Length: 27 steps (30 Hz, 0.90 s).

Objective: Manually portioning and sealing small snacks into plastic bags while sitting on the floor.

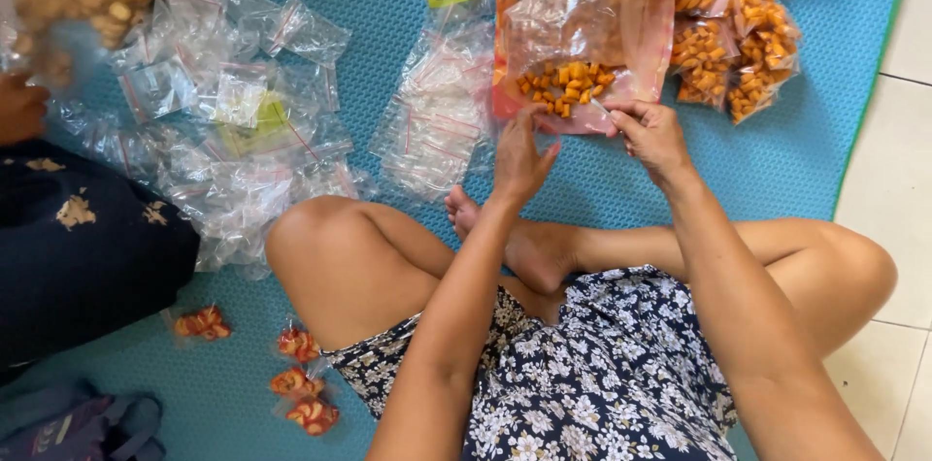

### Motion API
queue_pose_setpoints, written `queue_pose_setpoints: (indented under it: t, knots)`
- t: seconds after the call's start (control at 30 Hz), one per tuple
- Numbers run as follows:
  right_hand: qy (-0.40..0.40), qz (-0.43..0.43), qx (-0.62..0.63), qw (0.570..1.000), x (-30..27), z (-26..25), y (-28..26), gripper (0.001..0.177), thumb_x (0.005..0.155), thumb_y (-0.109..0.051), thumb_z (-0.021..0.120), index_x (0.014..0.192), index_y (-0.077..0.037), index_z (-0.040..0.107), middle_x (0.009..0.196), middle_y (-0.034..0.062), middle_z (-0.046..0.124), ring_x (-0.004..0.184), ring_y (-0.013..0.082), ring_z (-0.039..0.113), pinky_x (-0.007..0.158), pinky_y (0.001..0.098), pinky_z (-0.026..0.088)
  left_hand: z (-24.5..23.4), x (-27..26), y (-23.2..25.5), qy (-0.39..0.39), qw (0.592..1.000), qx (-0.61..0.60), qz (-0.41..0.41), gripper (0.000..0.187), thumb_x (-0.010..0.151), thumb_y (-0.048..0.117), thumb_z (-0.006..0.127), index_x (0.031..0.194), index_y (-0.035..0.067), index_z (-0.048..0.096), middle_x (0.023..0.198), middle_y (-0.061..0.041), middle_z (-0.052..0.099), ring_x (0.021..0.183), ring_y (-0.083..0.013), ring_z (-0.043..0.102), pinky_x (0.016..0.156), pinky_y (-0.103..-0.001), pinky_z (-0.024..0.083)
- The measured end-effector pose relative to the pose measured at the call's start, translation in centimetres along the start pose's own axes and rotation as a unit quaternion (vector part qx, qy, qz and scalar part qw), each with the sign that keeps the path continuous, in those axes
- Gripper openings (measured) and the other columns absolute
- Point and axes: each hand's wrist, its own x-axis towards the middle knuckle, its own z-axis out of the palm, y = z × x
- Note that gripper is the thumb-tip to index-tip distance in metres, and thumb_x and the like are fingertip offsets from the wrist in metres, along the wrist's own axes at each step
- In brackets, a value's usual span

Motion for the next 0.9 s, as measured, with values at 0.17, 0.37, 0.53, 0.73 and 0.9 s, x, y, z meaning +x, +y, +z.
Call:
queue_pose_setpoints:
  t: [0.17, 0.37, 0.53, 0.73, 0.9]
  knots:
    - [-0.065, 0.005, -0.031, 0.997, -3.4, -2.7, -4.1, 0.022, 0.097, -0.006, 0.065, 0.118, -0.003, 0.072, 0.070, 0.0119, 0.067, 0.040, 0.0029, 0.042, 0.036, 0.0167, 0.034, 0.3, 0.5, 0.8, -0.016, 1.000, 0.024, 0.003, 0.086, 0.069, 0.000, 0.084, 0.143, 0.016, 0.042, 0.096, -0.005, 0.072, 0.099, -0.0295, 0.065, 0.097, -0.041, 0.051]
    - [-0.149, 0.038, -0.120, 0.981, -3.9, -4.6, -7.0, 0.021, 0.096, -0.006, 0.063, 0.114, -0.002, 0.073, 0.070, 0.0131, 0.070, 0.043, 0.0057, 0.042, 0.038, 0.0195, 0.032, -0.7, 1.3, 3.4, -0.048, 0.998, 0.036, 0.009, 0.095, 0.069, -0.003, 0.084, 0.149, 0.018, 0.037, 0.098, -0.009, 0.072, 0.102, -0.0315, 0.065, 0.097, -0.044, 0.052]
    - [-0.200, 0.038, -0.336, 0.919, -2.3, -4.2, -9.8, 0.023, 0.094, -0.018, 0.064, 0.110, -0.015, 0.080, 0.076, 0.0068, 0.077, 0.057, 0.0147, 0.053, 0.051, 0.0314, 0.041, -0.1, 1.9, 3.4, -0.069, 0.996, 0.047, 0.012, 0.098, 0.070, -0.003, 0.083, 0.152, 0.022, 0.035, 0.099, -0.007, 0.072, 0.102, -0.0283, 0.065, 0.095, -0.040, 0.053]
    - [-0.198, -0.043, -0.645, 0.737, -0.7, -0.5, -12.2, 0.028, 0.094, -0.042, 0.057, 0.104, -0.029, 0.079, 0.088, 0.0070, 0.080, 0.090, 0.0366, 0.076, 0.081, 0.0494, 0.059, 1.4, 2.6, 2.9, -0.080, 0.995, 0.051, 0.020, 0.106, 0.063, -0.001, 0.085, 0.152, 0.022, 0.034, 0.095, -0.007, 0.070, 0.101, -0.0278, 0.066, 0.094, -0.038, 0.055]
    - [-0.139, -0.190, -0.727, 0.646, -3.1, 2.2, -16.1, 0.018, 0.080, -0.020, 0.062, 0.084, -0.016, 0.080, 0.071, 0.0076, 0.074, 0.075, 0.0348, 0.077, 0.067, 0.0519, 0.061, 1.4, 2.5, 3.3, -0.072, 0.997, -0.004, -0.010, 0.096, 0.073, -0.001, 0.083, 0.153, 0.021, 0.033, 0.099, -0.010, 0.069, 0.101, -0.0289, 0.066, 0.088, -0.039, 0.057]
